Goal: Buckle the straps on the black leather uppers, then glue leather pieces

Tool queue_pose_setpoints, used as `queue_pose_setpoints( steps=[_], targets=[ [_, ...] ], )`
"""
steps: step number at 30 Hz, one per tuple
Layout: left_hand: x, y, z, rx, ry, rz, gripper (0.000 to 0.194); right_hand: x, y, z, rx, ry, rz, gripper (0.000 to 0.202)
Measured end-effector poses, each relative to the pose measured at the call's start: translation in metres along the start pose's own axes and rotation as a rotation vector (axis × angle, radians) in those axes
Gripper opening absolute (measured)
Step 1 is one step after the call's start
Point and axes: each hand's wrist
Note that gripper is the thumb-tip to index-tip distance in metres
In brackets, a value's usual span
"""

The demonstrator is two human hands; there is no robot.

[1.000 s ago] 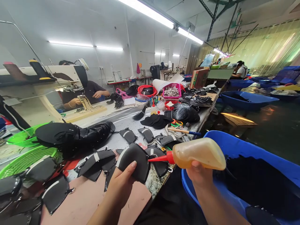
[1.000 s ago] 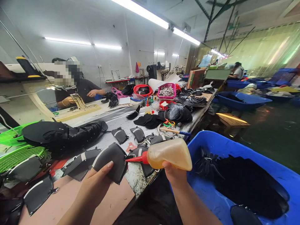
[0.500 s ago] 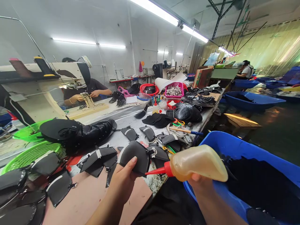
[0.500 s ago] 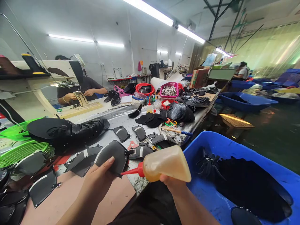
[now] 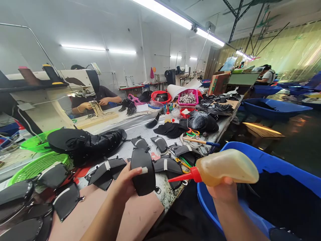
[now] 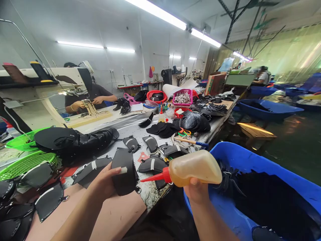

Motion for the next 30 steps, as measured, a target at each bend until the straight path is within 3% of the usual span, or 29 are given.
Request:
queue_pose_setpoints(
  steps=[3, 6, 9, 14, 17, 22, 26, 30],
  targets=[
    [0.007, 0.0, 0.0, 0.014, 0.109, 0.068, 0.043, 0.002, 0.004, -0.001, 0.016, 0.001, -0.003, 0.039],
    [0.008, -0.006, 0.0, 0.104, 0.165, -0.003, 0.038, 0.001, 0.007, -0.004, 0.043, -0.002, 0.006, 0.039],
    [0.001, -0.015, -0.001, 0.161, 0.238, -0.013, 0.033, 0.008, 0.01, -0.012, 0.058, -0.012, 0.043, 0.04],
    [-0.014, -0.027, -0.005, 0.182, 0.336, -0.046, 0.036, 0.025, 0.011, -0.027, -0.067, -0.078, 0.217, 0.046],
    [-0.019, -0.031, -0.007, 0.169, 0.365, -0.069, 0.038, 0.026, 0.009, -0.03, -0.095, -0.105, 0.229, 0.048],
    [-0.021, -0.033, -0.008, 0.153, 0.384, -0.007, 0.041, 0.024, 0.007, -0.029, -0.118, -0.131, 0.221, 0.049],
    [-0.021, -0.034, -0.009, 0.139, 0.408, -0.04, 0.041, 0.028, 0.006, -0.032, -0.108, -0.119, 0.233, 0.047],
    [-0.019, -0.031, -0.011, 0.196, 0.431, 0.071, 0.047, 0.027, 0.008, -0.034, -0.076, -0.12, 0.252, 0.044]
  ],
)
Point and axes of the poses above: each hand's wrist, its own y-axis towards the middle knuckle, its own x-axis out of the back of the hand, z = x × y, and after that the axes turned 4 degrees about x, right-handed
